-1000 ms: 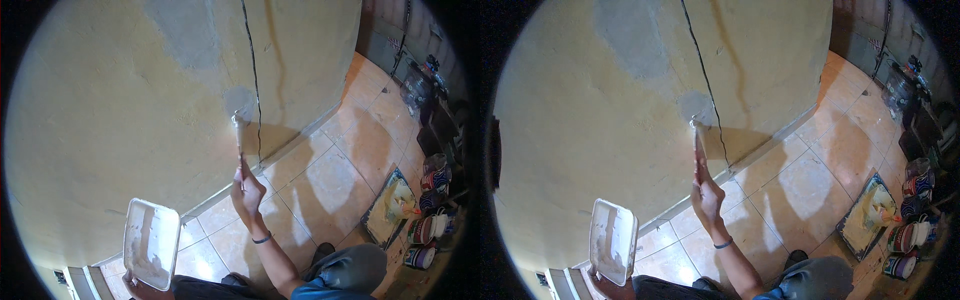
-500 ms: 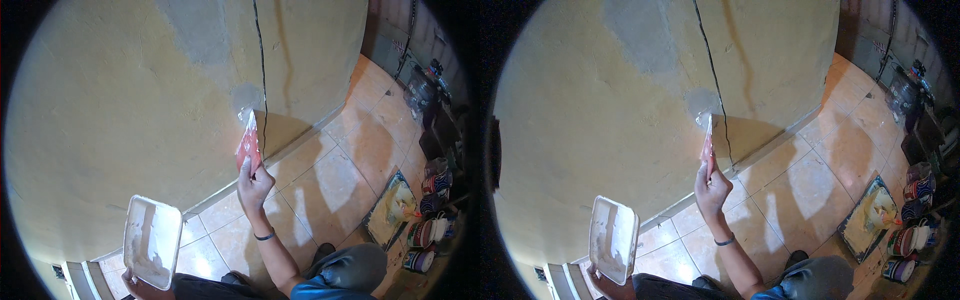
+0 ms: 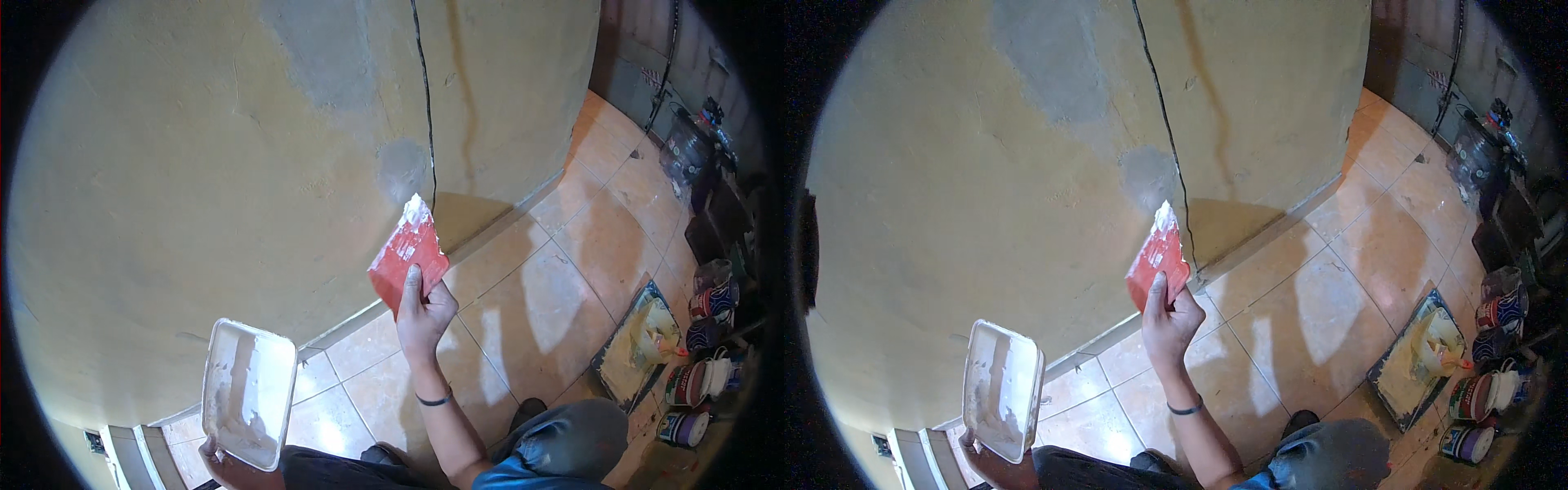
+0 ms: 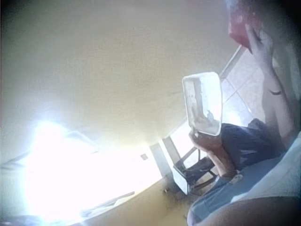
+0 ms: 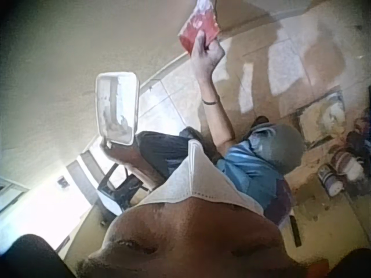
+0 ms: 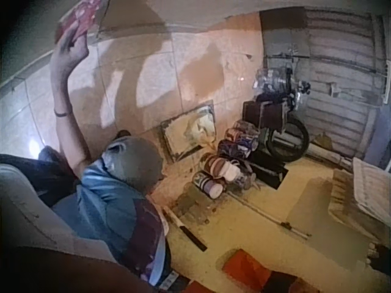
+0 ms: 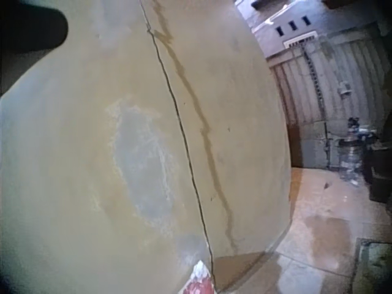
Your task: The person applies a white substance to cracks and holes in a yellow wall using a red scraper, reloading the scraper from a white container.
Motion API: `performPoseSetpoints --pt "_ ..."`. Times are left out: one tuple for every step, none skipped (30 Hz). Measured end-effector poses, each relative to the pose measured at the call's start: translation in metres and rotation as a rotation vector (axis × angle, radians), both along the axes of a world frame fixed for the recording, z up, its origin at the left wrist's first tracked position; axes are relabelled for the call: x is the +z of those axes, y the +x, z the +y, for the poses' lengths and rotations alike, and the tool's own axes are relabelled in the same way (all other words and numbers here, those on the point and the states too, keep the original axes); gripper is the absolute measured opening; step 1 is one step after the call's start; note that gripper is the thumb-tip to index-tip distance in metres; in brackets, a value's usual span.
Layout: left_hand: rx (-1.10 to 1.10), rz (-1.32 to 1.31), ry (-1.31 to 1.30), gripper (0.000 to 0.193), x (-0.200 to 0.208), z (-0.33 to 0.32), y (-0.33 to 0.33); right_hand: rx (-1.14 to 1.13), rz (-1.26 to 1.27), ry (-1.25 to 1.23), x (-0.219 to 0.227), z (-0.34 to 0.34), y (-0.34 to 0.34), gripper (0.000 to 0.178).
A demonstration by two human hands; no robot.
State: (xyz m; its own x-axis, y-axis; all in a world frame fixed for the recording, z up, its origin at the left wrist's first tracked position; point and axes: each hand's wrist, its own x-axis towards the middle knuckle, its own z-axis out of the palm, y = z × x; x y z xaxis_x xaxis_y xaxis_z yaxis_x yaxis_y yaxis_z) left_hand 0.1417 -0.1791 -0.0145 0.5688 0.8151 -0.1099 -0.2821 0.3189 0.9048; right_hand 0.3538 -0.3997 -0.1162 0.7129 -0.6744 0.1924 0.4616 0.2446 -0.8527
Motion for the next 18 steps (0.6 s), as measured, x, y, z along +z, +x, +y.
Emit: performPoseSetpoints --pt "0.091 0.067 0.057 0.054 -0.005 0.005 -0.003 -0.019 0.011 -0.063 -0.006 -0.001 0.006 0.019" --pt "0.089 0.07 0.061 0.054 -0.011 0.013 -0.007 -0.038 0.023 -0.124 -0.011 -0.003 0.011 0.019" --pt "0.015 0.101 0.175 0.053 -0.017 0.022 -0.012 -0.04 0.026 -0.119 -0.016 -0.003 0.015 0.019" --pt "-0.058 0.131 0.285 0.051 -0.014 0.019 -0.011 -0.077 0.036 -0.178 -0.02 -0.004 0.019 0.018" --pt "-0.059 0.132 0.284 0.051 -0.01 0.014 -0.01 -0.115 0.046 -0.236 -0.021 -0.004 0.022 0.017" --pt "-0.039 0.11 0.186 0.051 -0.004 0.008 -0.009 -0.116 0.047 -0.237 -0.021 -0.004 0.026 0.017" --pt "-0.018 0.088 0.091 0.052 0.002 0.001 -0.007 -0.164 0.05 -0.326 -0.017 -0.004 0.032 0.017" --pt "-0.02 0.088 0.094 0.052 0.002 0.003 -0.008 -0.189 0.052 -0.371 -0.016 -0.001 0.033 0.018" --pt "-0.038 0.156 0.185 0.055 0.0 0.006 -0.01 -0.215 0.054 -0.414 -0.013 0.003 0.035 0.018" --pt "-0.052 0.228 0.277 0.06 -0.001 0.009 -0.012 -0.141 0.069 -0.411 -0.012 0.017 0.037 0.022" --pt "-0.056 0.231 0.273 0.06 0.01 -0.009 -0.005 -0.111 0.041 -0.443 -0.016 0.027 0.037 0.03" --pt "-0.078 0.168 0.173 0.064 0.025 -0.031 0.003 -0.082 0.011 -0.476 -0.02 0.036 0.039 0.04" --pt "-0.095 0.103 0.083 0.07 0.038 -0.046 0.007 -0.18 -0.127 -0.561 -0.017 0.037 0.037 0.04" --pt "-0.097 0.104 0.089 0.07 0.035 -0.042 0.006 -0.187 -0.148 -0.552 -0.019 0.036 0.035 0.039" --pt "-0.093 0.05 0.065 0.072 0.027 -0.034 0.005 -0.193 -0.168 -0.543 -0.023 0.034 0.032 0.038" --pt "-0.083 -0.008 0.037 0.075 0.026 -0.032 0.007 -0.138 -0.132 -0.447 -0.02 0.031 0.024 0.038" --pt "-0.079 -0.009 0.038 0.075 0.028 -0.031 0.005 -0.096 -0.053 -0.399 -0.023 0.03 0.018 0.039" --pt "-0.064 0.046 0.049 0.073 0.03 -0.032 0.003 -0.054 0.027 -0.349 -0.026 0.029 0.012 0.04"
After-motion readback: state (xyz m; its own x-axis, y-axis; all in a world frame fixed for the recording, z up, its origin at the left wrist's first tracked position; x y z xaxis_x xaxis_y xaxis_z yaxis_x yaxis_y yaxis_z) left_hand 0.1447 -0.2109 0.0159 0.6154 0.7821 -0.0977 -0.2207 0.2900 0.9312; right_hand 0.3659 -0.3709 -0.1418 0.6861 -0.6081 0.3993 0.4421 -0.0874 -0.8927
